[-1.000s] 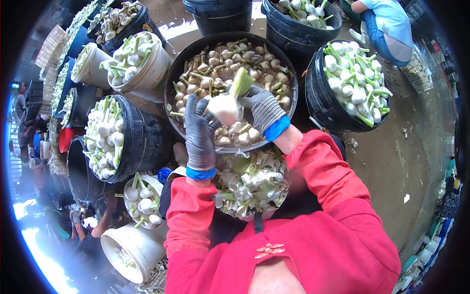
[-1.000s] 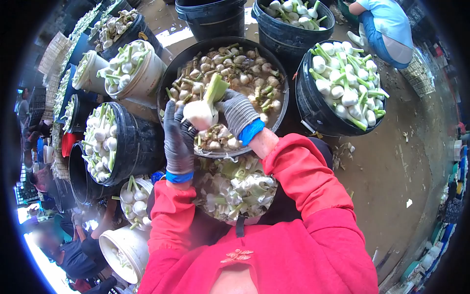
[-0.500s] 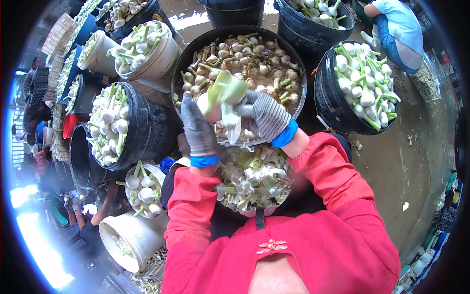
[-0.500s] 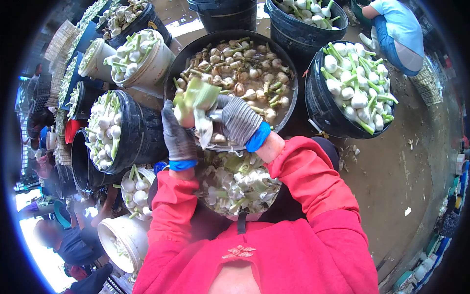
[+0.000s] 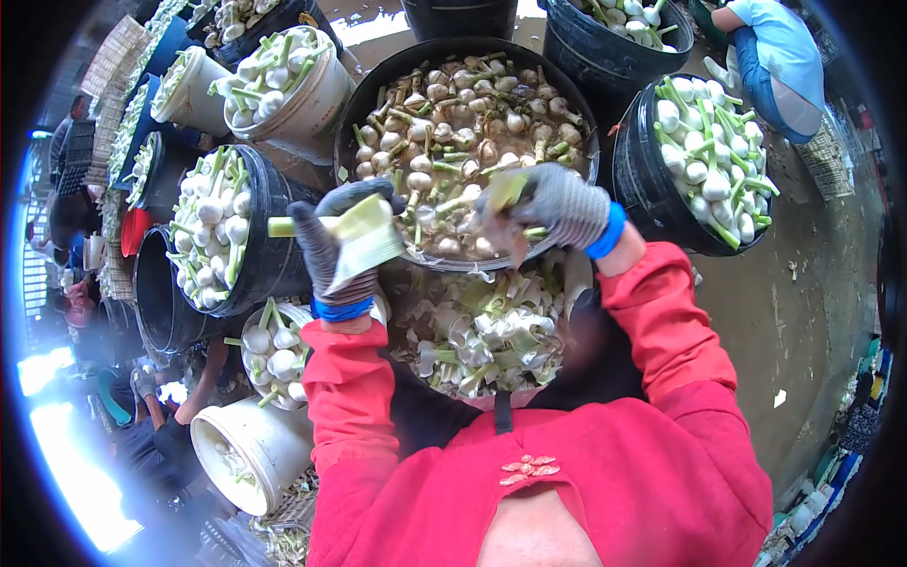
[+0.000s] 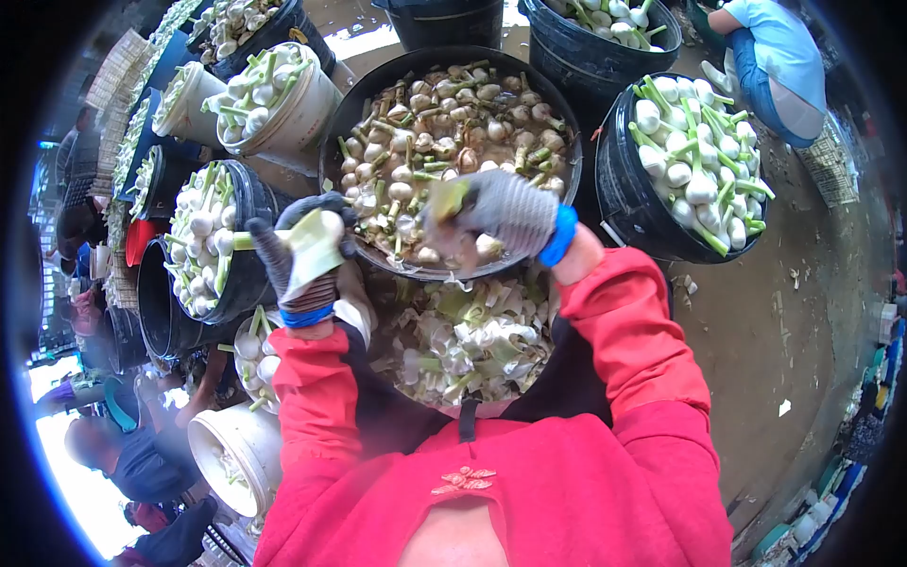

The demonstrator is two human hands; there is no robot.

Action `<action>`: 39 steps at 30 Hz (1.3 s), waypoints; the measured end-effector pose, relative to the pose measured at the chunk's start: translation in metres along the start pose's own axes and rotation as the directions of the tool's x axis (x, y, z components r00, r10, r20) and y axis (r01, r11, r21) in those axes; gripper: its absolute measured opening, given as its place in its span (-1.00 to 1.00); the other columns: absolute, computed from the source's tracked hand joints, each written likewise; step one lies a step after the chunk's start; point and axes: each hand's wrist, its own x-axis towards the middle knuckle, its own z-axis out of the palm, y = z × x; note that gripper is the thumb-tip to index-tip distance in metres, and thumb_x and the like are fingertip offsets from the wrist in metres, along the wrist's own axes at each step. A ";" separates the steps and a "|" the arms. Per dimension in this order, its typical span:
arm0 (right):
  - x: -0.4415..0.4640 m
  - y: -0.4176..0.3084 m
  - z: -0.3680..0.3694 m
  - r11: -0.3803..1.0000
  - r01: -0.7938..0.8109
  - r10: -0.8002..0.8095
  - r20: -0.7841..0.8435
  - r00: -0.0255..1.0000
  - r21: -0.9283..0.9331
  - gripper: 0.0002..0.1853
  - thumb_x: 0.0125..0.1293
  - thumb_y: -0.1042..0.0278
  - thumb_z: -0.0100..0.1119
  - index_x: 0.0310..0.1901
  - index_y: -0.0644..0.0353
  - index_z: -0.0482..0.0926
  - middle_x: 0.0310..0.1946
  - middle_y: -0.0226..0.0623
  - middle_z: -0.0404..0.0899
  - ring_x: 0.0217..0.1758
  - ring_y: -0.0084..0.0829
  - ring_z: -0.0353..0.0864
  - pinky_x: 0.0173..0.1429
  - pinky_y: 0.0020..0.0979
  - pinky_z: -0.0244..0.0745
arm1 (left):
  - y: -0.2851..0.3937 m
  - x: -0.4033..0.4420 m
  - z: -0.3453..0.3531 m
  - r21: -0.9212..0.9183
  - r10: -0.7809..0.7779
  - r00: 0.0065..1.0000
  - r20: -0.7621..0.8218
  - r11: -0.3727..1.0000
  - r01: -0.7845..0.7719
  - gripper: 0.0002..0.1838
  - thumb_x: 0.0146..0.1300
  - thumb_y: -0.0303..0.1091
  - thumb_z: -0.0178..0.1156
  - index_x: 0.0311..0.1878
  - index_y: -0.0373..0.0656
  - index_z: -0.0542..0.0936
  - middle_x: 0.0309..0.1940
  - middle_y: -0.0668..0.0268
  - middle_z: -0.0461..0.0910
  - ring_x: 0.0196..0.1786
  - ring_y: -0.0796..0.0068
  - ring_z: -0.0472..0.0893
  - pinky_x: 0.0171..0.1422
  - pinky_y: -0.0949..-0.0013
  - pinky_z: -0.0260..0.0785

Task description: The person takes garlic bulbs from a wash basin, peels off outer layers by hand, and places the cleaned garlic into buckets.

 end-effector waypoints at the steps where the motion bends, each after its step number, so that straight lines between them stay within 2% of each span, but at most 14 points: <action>1: -0.003 0.000 -0.009 0.984 -0.020 0.008 -0.070 0.997 -0.178 -0.80 0.14 0.57 0.13 -0.18 0.29 0.60 -0.35 -0.32 0.65 -0.35 -0.57 0.60 -0.18 -0.54 0.54 | 0.002 -0.002 -0.003 0.034 0.073 0.997 0.006 0.997 -0.073 -0.09 0.10 0.49 -0.07 -0.12 -0.40 0.55 -0.21 0.06 0.61 -0.18 0.23 0.61 -0.01 0.20 0.50; 2: 0.000 0.010 -0.012 0.957 -0.031 0.055 0.076 0.996 -0.288 -0.83 0.17 0.56 0.13 -0.19 0.31 0.60 -0.40 -0.35 0.64 -0.39 -0.56 0.59 -0.20 -0.54 0.55 | 0.001 0.000 -0.006 0.065 0.128 0.991 0.050 0.989 -0.131 -0.10 0.10 0.47 -0.06 -0.08 -0.39 0.54 -0.19 0.08 0.60 -0.18 0.26 0.61 -0.01 0.22 0.50; 3: 0.000 0.028 -0.006 0.883 -0.451 0.433 0.146 0.889 0.129 -0.79 0.24 0.51 0.11 -0.09 0.24 0.58 -0.28 -0.30 0.63 -0.26 -0.49 0.60 -0.07 -0.47 0.53 | -0.001 0.002 -0.008 0.091 0.183 0.979 0.096 0.977 -0.191 -0.10 0.11 0.46 -0.05 -0.04 -0.38 0.52 -0.16 0.09 0.59 -0.17 0.28 0.60 -0.01 0.25 0.50; 5: -0.001 0.057 0.021 0.699 0.029 0.081 0.120 0.989 -0.715 -0.66 0.24 0.38 0.17 0.05 0.20 0.51 -0.07 -0.24 0.56 -0.06 -0.39 0.55 0.14 -0.39 0.44 | -0.008 -0.001 -0.005 0.191 0.133 0.991 -0.025 0.974 -0.126 -0.16 0.12 0.38 0.05 0.05 -0.33 0.47 -0.11 0.10 0.56 -0.13 0.30 0.58 0.00 0.27 0.48; 6: 0.001 0.055 0.036 0.588 -0.015 0.048 0.017 0.999 -0.809 -0.37 0.09 0.03 0.28 0.16 0.17 0.41 0.04 0.01 0.49 0.12 -0.04 0.46 0.21 -0.24 0.35 | -0.020 0.002 -0.007 0.192 0.171 0.981 -0.087 0.970 -0.152 -0.23 0.12 0.28 0.16 0.10 -0.30 0.44 -0.11 0.15 0.54 -0.12 0.35 0.57 -0.03 0.29 0.49; 9: 0.013 0.013 0.059 0.935 -0.067 0.011 -0.160 0.987 -0.348 -0.25 0.05 0.06 0.36 0.23 0.25 0.33 0.09 -0.03 0.46 0.13 -0.19 0.48 0.19 -0.31 0.37 | -0.032 0.001 0.004 0.443 0.226 0.973 -0.055 0.878 -0.179 -0.32 0.17 0.15 0.22 0.07 -0.32 0.46 -0.16 0.21 0.54 -0.15 0.45 0.54 -0.03 0.38 0.43; 13: 0.037 0.005 0.062 0.971 0.056 0.019 -0.308 0.951 0.234 -0.56 0.17 0.29 0.27 0.06 0.29 0.50 -0.12 -0.19 0.60 -0.08 -0.47 0.57 0.03 -0.47 0.45 | -0.043 0.006 0.010 0.458 0.148 0.988 0.037 0.876 -0.148 -0.33 0.19 0.10 0.21 0.11 -0.35 0.44 -0.12 0.20 0.55 -0.08 0.46 0.52 0.06 0.40 0.36; 21: 0.052 0.015 0.030 1.000 -0.008 -0.004 -0.461 0.887 -0.024 -0.85 0.25 0.42 0.18 -0.17 0.23 0.59 -0.35 -0.40 0.61 -0.29 -0.63 0.54 -0.16 -0.54 0.49 | -0.038 0.000 0.009 0.530 0.183 0.983 -0.028 0.836 -0.140 -0.36 0.32 0.17 -0.01 0.06 -0.32 0.51 -0.22 0.20 0.60 -0.18 0.45 0.56 -0.03 0.39 0.41; 23: 0.056 0.035 0.000 0.984 -0.025 -0.099 -0.660 0.745 -0.176 -0.83 0.20 0.40 0.19 -0.20 0.27 0.60 -0.39 -0.27 0.62 -0.34 -0.51 0.59 -0.20 -0.46 0.49 | -0.027 -0.004 0.010 0.175 0.077 0.966 -0.247 0.984 -0.034 -0.35 0.33 0.19 -0.07 0.06 -0.30 0.50 -0.24 0.20 0.59 -0.23 0.41 0.58 -0.12 0.36 0.43; 27: 0.038 0.025 -0.013 0.963 0.163 -0.005 -0.586 0.810 0.216 -0.87 0.27 0.40 0.16 -0.20 0.23 0.58 -0.33 -0.38 0.61 -0.35 -0.57 0.57 -0.27 -0.51 0.51 | -0.016 -0.003 0.010 0.300 0.228 0.972 -0.064 0.933 -0.199 -0.25 0.32 0.15 -0.03 0.35 -0.27 0.17 0.14 0.05 0.40 0.06 0.26 0.50 0.11 0.23 0.40; 29: 0.037 0.021 0.006 0.931 0.244 -0.072 -0.519 0.852 0.272 -0.84 0.25 0.38 0.18 -0.17 0.25 0.57 -0.31 -0.42 0.59 -0.27 -0.62 0.52 -0.14 -0.57 0.47 | -0.029 -0.006 0.011 0.254 0.144 0.989 0.029 0.956 -0.147 -0.32 0.29 0.00 0.11 0.33 -0.26 0.24 0.33 0.03 0.16 0.22 0.31 0.38 0.16 0.29 0.42; 31: 0.039 0.025 0.018 0.938 0.185 -0.020 -0.487 0.873 0.293 -0.83 0.25 0.39 0.18 -0.16 0.24 0.58 -0.31 -0.42 0.59 -0.24 -0.63 0.51 -0.08 -0.56 0.45 | -0.035 -0.013 0.021 0.178 -0.067 0.997 0.043 0.982 0.059 0.04 0.06 -0.01 0.33 0.44 -0.27 -0.06 0.40 0.02 0.04 0.39 0.24 0.17 0.41 0.29 0.08; 34: 0.044 0.019 0.028 0.921 0.186 0.053 -0.583 0.811 0.343 -0.81 0.27 0.35 0.17 -0.14 0.24 0.57 -0.29 -0.38 0.58 -0.23 -0.57 0.56 -0.10 -0.55 0.51 | -0.061 -0.010 0.027 0.562 0.157 0.981 0.117 0.804 -0.196 0.12 -0.01 -0.06 0.40 0.43 -0.32 -0.11 0.37 0.00 0.07 0.33 0.21 0.24 0.42 0.27 0.05; 39: 0.060 0.016 0.046 0.858 0.250 0.127 -0.657 0.743 0.448 -0.82 0.27 0.38 0.15 -0.14 0.26 0.57 -0.34 -0.37 0.58 -0.37 -0.63 0.55 -0.30 -0.61 0.51 | -0.053 -0.009 0.052 0.443 0.121 0.992 -0.027 0.891 -0.097 0.04 0.06 -0.16 0.37 0.43 -0.29 -0.10 0.22 0.08 0.25 0.25 0.30 0.32 0.27 0.36 0.26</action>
